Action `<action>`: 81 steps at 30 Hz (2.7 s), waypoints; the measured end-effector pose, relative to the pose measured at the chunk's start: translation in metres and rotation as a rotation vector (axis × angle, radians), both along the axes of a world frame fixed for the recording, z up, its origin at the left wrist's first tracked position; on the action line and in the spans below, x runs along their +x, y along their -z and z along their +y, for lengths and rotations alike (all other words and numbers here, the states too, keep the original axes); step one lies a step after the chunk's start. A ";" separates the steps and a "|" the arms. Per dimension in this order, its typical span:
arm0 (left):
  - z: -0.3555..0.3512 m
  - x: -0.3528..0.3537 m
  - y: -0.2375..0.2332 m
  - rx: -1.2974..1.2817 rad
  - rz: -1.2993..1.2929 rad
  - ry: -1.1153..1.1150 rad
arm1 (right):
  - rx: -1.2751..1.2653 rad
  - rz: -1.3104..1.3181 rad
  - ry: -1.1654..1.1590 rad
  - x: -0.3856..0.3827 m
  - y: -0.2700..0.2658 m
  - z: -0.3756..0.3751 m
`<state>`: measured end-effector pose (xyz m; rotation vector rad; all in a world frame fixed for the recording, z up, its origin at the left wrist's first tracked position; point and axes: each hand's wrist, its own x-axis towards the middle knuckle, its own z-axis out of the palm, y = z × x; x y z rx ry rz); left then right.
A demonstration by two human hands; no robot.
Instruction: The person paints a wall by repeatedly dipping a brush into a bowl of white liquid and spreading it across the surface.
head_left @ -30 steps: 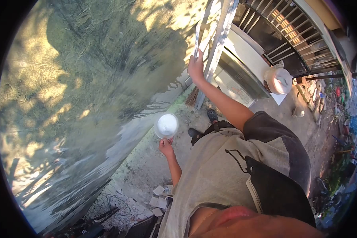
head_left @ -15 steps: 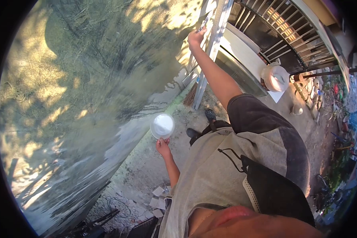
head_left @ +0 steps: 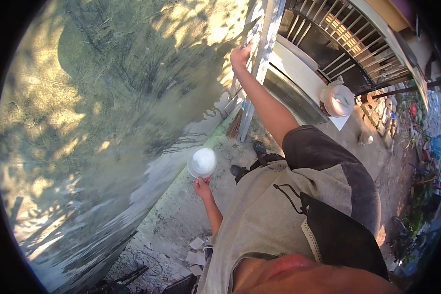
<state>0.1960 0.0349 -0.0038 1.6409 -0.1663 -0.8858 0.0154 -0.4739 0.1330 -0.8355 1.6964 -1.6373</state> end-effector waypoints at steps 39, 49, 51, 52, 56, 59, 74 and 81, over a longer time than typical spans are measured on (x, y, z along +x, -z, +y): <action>0.007 0.008 0.004 -0.028 -0.046 -0.116 | -0.161 0.038 -0.025 -0.003 -0.032 -0.005; 0.005 0.009 0.005 -0.039 -0.033 -0.106 | -0.223 -0.026 -0.397 -0.005 -0.052 0.156; 0.005 0.008 -0.004 -0.067 0.015 -0.105 | -0.277 -0.442 -0.422 -0.016 -0.089 0.190; 0.005 0.008 -0.004 -0.061 0.014 -0.100 | -0.299 -0.500 -0.472 -0.025 -0.090 0.180; 0.011 0.018 0.005 -0.023 -0.002 -0.023 | -0.334 -0.584 -0.527 -0.039 -0.099 0.137; 0.006 0.024 0.003 -0.006 -0.048 0.004 | -0.169 -0.479 -0.442 -0.040 -0.096 0.118; 0.029 0.014 0.002 -0.018 -0.075 -0.041 | -0.158 -1.046 -0.521 -0.037 -0.060 0.011; 0.047 0.009 0.008 -0.026 -0.034 -0.081 | -0.003 -1.083 -0.728 -0.032 -0.076 -0.008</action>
